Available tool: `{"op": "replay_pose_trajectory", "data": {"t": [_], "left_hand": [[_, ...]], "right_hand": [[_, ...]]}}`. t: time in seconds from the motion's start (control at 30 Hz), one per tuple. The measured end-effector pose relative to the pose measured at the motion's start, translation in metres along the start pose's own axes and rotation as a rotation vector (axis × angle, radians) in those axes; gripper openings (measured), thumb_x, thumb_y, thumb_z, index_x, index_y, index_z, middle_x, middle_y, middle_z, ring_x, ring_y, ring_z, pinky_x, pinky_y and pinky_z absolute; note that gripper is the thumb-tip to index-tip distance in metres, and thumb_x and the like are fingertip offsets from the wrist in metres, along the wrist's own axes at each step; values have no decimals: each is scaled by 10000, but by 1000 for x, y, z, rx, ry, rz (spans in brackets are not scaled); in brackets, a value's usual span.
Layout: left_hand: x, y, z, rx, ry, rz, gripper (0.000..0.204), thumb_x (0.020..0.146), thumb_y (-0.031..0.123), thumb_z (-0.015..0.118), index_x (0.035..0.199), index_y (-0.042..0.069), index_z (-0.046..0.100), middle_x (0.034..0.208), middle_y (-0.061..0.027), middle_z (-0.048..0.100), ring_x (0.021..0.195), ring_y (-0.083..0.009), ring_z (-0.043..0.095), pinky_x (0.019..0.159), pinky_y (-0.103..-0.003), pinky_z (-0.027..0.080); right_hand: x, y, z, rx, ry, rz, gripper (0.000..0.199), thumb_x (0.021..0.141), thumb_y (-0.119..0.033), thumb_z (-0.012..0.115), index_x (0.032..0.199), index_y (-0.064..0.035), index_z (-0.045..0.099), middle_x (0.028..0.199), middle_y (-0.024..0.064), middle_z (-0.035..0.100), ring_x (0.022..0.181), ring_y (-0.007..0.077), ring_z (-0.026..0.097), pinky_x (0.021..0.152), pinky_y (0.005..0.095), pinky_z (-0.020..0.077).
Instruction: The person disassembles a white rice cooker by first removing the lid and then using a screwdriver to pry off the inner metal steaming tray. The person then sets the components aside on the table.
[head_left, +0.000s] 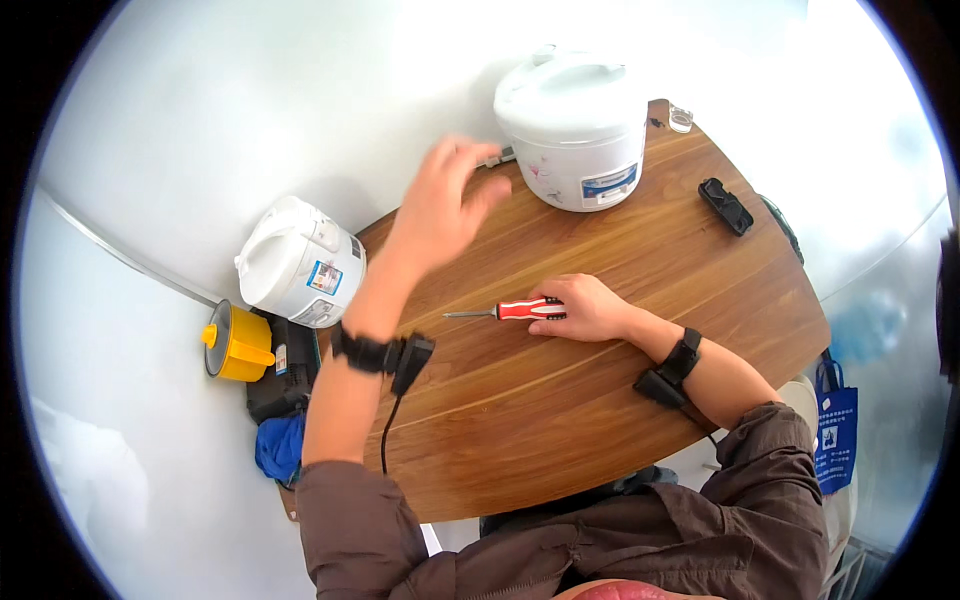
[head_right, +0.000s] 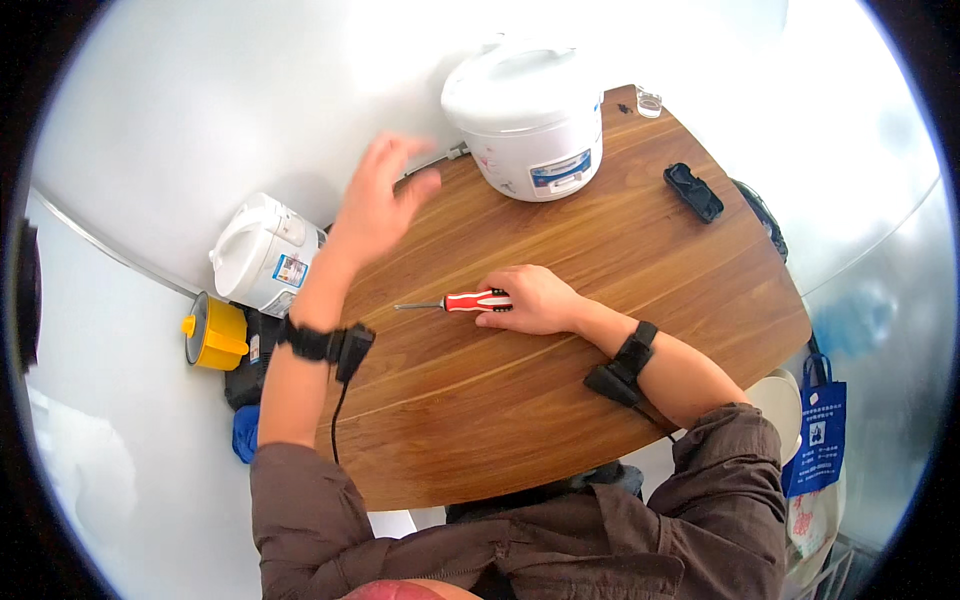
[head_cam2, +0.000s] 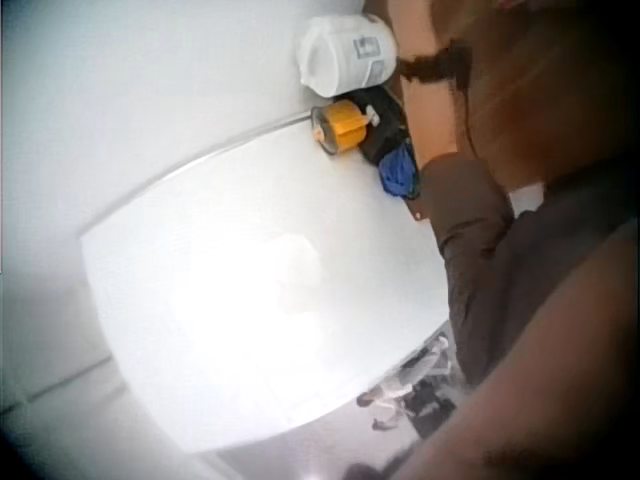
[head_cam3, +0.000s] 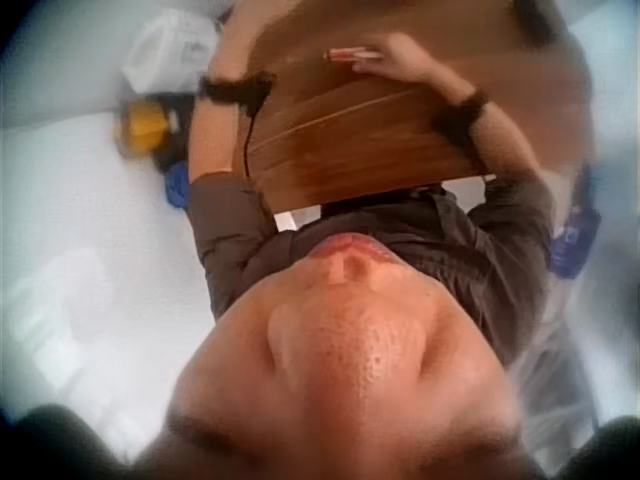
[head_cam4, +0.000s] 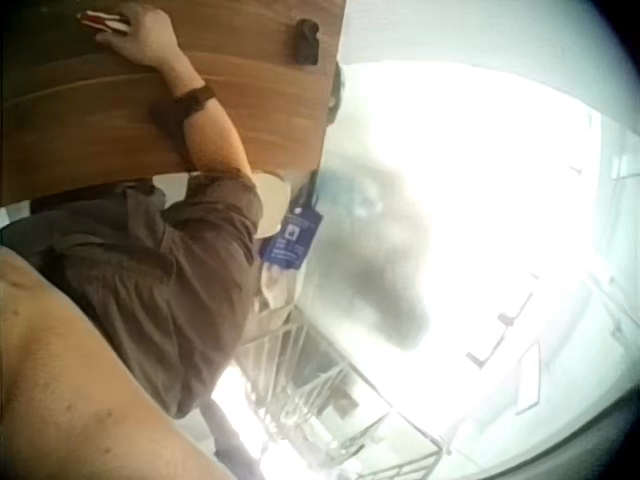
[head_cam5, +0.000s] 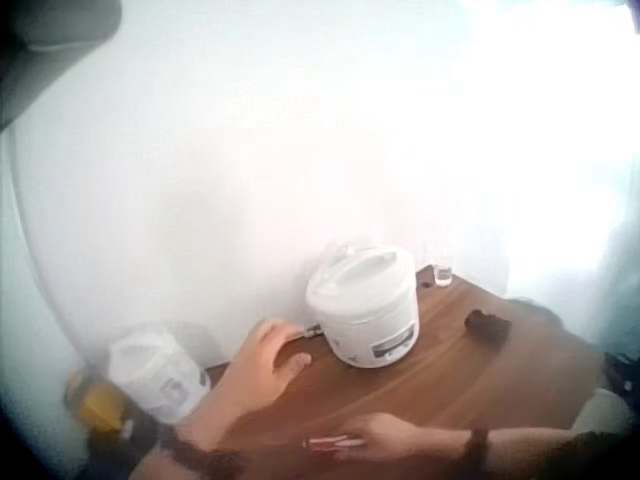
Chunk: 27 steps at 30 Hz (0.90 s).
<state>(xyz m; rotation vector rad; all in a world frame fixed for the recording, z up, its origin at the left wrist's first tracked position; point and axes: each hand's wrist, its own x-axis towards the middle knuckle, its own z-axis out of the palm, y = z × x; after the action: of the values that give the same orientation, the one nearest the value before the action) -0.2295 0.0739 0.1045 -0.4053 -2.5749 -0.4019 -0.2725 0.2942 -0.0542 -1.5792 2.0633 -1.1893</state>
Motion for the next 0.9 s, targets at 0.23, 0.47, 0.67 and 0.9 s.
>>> {"op": "replay_pose_trajectory", "data": {"t": [0.23,0.47,0.67,0.9], "left_hand": [[109,-41,81,0,307,-158,532,979,406,668,1338,17,618,1274,-163,652,1205,-358,576,1010,-464,471],[124,-44,81,-210,186,-383,459,899,376,762,1176,12,721,1202,-209,681,1058,-328,643,935,-443,521],[94,-13,57,-166,121,-456,453,870,358,808,1117,-6,702,1136,-210,700,978,-281,685,872,-402,552],[21,-10,3,-59,49,-524,397,914,279,737,1176,-1,636,1119,-183,714,1006,-284,688,893,-404,535]], "right_hand": [[0,9,-4,149,40,42,480,865,-443,781,1074,-15,722,873,208,718,845,397,687,770,455,536],[-4,14,-10,258,49,47,478,860,-436,787,1072,-13,724,888,203,728,846,377,692,777,440,539],[-3,21,-7,186,45,3,479,850,-437,790,1067,-15,725,888,203,732,855,381,695,780,443,540],[-7,10,-7,103,-95,-91,440,813,-406,814,1065,-53,738,933,168,735,904,361,696,796,442,545]]}}
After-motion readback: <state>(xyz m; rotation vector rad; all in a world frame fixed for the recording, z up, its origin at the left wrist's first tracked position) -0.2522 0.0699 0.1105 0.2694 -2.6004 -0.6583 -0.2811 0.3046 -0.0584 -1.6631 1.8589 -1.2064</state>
